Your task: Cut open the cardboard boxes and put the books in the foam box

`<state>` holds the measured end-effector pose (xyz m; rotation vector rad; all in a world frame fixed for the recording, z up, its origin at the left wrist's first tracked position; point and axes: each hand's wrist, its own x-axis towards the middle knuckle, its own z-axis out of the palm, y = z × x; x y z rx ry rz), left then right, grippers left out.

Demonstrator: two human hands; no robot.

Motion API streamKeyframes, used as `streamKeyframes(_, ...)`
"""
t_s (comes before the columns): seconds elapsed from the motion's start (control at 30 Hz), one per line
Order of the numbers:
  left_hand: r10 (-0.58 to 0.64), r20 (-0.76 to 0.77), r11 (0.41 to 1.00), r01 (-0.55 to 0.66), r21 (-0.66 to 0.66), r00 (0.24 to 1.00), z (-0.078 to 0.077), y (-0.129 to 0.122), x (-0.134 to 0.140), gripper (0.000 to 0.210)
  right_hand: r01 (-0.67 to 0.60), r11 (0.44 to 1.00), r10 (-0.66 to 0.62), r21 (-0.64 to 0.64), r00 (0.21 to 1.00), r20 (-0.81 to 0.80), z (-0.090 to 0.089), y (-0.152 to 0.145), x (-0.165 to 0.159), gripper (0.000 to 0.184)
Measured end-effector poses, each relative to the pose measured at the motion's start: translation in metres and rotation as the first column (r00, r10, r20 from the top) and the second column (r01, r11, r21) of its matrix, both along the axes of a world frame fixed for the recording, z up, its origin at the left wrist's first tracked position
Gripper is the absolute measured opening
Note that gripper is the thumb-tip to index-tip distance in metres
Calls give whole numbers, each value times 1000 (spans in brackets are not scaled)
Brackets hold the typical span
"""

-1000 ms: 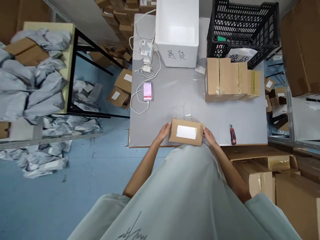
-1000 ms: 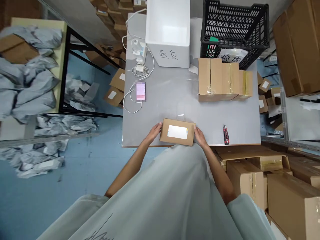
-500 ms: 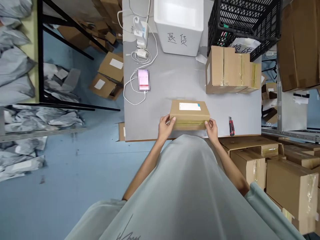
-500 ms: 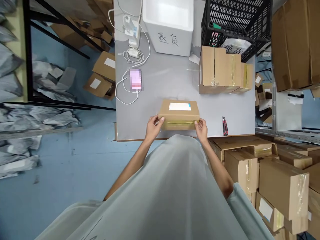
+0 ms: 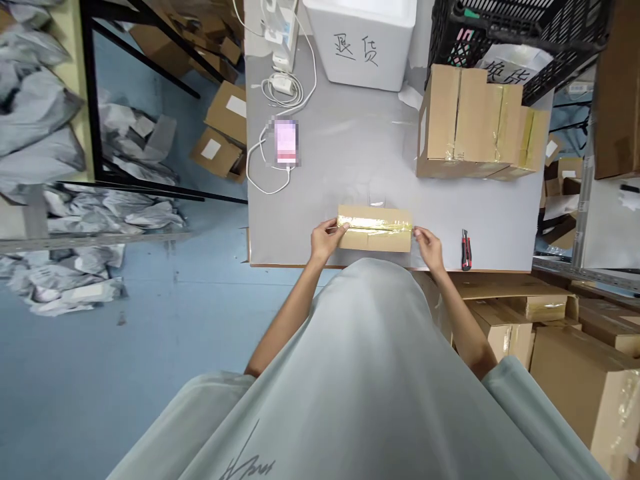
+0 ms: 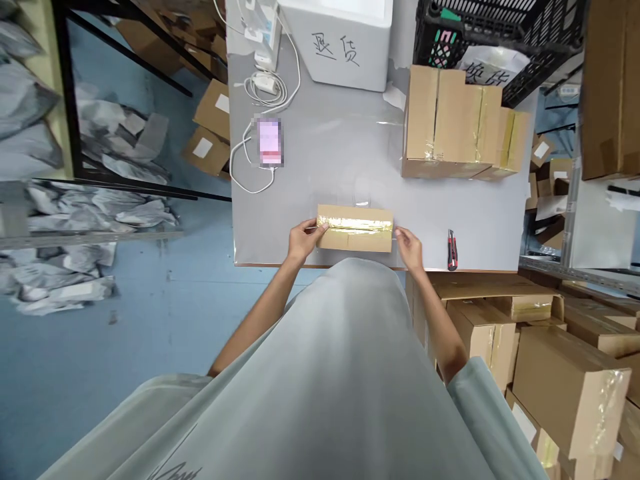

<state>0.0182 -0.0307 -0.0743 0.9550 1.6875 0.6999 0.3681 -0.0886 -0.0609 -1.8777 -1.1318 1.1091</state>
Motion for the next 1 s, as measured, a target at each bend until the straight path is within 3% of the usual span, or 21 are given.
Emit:
streamKeyframes(0.07,-18,28,1000,18,-16,999,2,5,-2,70,62,996,-47,-56,970,237,-7,-1,47,65)
streamKeyframes(0.17,-64,67,998,65,-22,996,7,6,-11,75,292,923,-82,-250,785,614,-20,-12,120,74)
streamKeyframes(0.27,-121,103,993,122,-1,987,10,2,-21,80,384,820,9,-425,734,680,-34,-28,166,77)
streamKeyframes(0.4,-161,104,987,159,30,981,12,-2,-32,89,358,822,21,-443,758,652,-41,-37,174,44)
streamKeyframes(0.5,-208,102,977,203,62,973,15,-2,-35,85,299,855,50,-423,765,643,-33,-28,155,33)
streamKeyframes(0.57,-247,98,966,237,99,964,17,1,-36,76,208,907,74,-365,776,626,-19,-17,133,33)
streamKeyframes(0.67,-315,95,942,298,155,944,20,5,-37,57,14,983,97,-184,809,580,10,1,92,36)
streamKeyframes(0.73,-361,99,923,340,181,927,20,7,-38,49,-132,989,143,-60,822,551,36,13,60,37)
streamKeyframes(0.8,-398,116,909,373,184,910,17,10,-41,46,-303,953,241,21,796,555,62,23,26,35)
streamKeyframes(0.87,-427,146,899,402,174,892,14,12,-43,48,-490,871,371,42,710,598,85,32,-11,32)
streamKeyframes(1.0,-464,216,884,434,171,859,8,15,-48,49,-753,654,531,-76,386,755,109,50,-77,25)
